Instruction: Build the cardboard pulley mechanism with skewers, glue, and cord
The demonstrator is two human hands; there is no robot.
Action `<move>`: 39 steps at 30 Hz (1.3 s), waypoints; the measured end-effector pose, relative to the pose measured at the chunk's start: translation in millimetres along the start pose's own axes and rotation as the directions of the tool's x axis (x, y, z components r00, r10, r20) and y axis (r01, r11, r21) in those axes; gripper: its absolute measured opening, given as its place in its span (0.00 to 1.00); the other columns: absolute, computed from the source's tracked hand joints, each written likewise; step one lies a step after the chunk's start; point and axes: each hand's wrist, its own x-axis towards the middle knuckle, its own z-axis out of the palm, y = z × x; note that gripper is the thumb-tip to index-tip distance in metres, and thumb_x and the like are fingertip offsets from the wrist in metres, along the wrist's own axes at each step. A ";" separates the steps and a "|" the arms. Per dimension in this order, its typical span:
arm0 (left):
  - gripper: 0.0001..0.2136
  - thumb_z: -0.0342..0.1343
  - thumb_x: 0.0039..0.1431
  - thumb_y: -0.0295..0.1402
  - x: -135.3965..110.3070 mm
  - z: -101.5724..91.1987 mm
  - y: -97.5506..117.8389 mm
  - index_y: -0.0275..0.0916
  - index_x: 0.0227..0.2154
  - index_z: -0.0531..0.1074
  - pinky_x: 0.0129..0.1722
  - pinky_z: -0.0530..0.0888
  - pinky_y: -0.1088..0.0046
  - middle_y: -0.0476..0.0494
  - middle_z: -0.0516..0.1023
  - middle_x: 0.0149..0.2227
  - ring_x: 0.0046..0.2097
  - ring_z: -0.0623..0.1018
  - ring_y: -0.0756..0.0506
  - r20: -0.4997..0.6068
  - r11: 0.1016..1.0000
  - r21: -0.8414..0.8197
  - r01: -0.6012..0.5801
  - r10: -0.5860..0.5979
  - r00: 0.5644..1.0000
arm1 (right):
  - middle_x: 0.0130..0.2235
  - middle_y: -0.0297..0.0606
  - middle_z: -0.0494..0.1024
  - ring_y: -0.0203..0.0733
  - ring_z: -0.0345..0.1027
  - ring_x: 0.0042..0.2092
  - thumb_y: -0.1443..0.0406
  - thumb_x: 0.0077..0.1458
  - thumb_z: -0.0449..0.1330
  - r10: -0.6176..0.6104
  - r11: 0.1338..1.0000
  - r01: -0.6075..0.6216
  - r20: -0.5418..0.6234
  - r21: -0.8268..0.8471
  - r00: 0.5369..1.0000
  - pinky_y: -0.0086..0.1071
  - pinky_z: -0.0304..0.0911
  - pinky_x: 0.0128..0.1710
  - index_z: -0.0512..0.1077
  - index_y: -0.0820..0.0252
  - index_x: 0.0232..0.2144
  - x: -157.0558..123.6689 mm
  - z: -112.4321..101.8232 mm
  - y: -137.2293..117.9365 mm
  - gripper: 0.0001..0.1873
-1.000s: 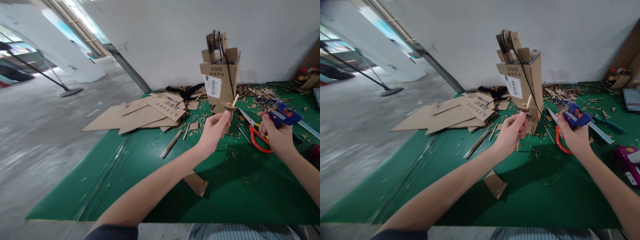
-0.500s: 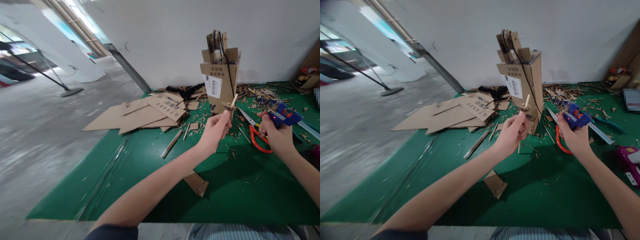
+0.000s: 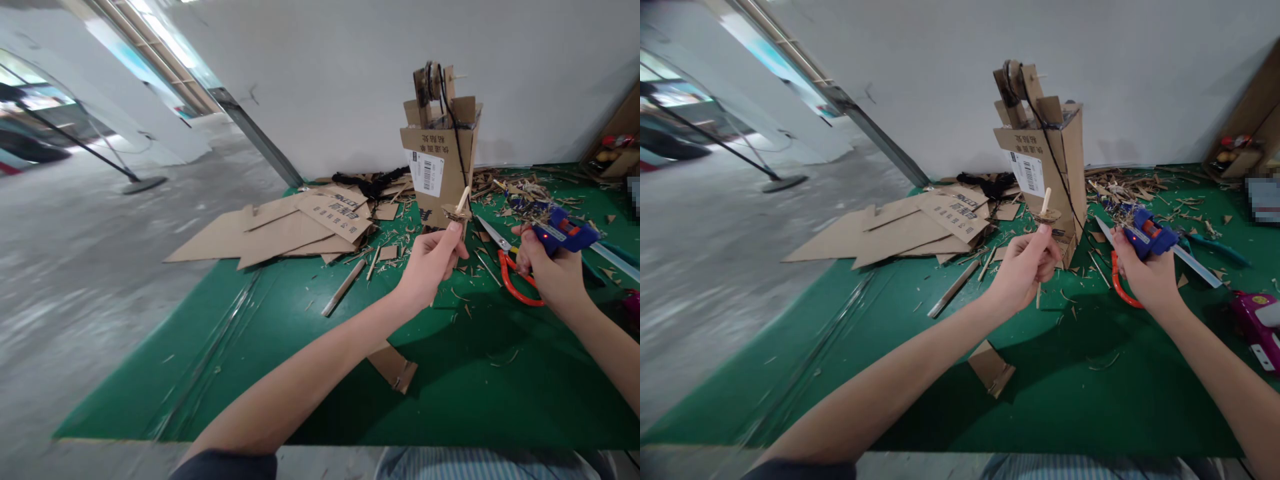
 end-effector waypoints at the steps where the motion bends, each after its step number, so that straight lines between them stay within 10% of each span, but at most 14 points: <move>1: 0.26 0.62 0.53 0.55 -0.1 -0.1 0.0 0.38 0.16 0.69 0.18 0.44 0.74 0.58 0.50 0.11 0.15 0.49 0.57 0.002 1.000 0.004 -0.002 0.002 1.000 | 0.18 0.27 0.62 0.34 0.56 0.18 0.43 0.48 0.69 0.005 1.000 -0.005 -0.001 -0.004 1.000 0.34 0.55 0.17 0.75 0.54 0.31 0.0 0.0 0.4 0.23; 12: 0.27 0.54 0.60 0.57 1.6 -1.0 0.3 0.36 0.19 0.69 0.16 0.45 0.76 0.59 0.51 0.13 0.15 0.50 0.58 0.012 0.991 0.109 0.076 -0.078 0.997 | 0.17 0.25 0.62 0.33 0.55 0.17 0.44 0.48 0.68 0.007 1.000 -0.007 0.007 -0.019 1.000 0.33 0.54 0.17 0.74 0.56 0.33 -0.6 0.7 1.4 0.24; 21: 0.14 0.48 0.71 0.37 -2.0 6.1 4.8 0.41 0.28 0.56 0.16 0.50 0.81 0.60 0.53 0.19 0.18 0.53 0.57 0.032 0.995 0.070 0.076 -0.078 0.996 | 0.17 0.25 0.62 0.33 0.56 0.18 0.47 0.51 0.68 0.047 0.999 -0.047 0.047 -0.006 0.998 0.31 0.56 0.18 0.73 0.57 0.34 -1.3 -1.6 5.2 0.21; 31: 0.15 0.53 0.66 0.44 4.1 -4.6 0.8 0.40 0.29 0.63 0.18 0.56 0.78 0.57 0.59 0.22 0.20 0.58 0.56 0.068 0.982 0.143 -0.121 0.112 0.991 | 0.16 0.24 0.60 0.30 0.52 0.16 0.45 0.49 0.68 0.149 0.979 -0.181 0.276 0.094 0.949 0.29 0.53 0.16 0.74 0.60 0.34 -7.6 -3.2 2.3 0.25; 39: 0.12 0.51 0.67 0.42 4.1 -5.9 -0.2 0.39 0.32 0.67 0.20 0.55 0.75 0.56 0.59 0.22 0.21 0.57 0.55 0.070 0.965 0.198 -0.171 0.160 0.985 | 0.15 0.23 0.58 0.30 0.49 0.17 0.45 0.47 0.70 0.137 0.984 -0.161 0.247 0.082 0.959 0.30 0.51 0.16 0.73 0.60 0.32 -6.3 -3.1 3.2 0.25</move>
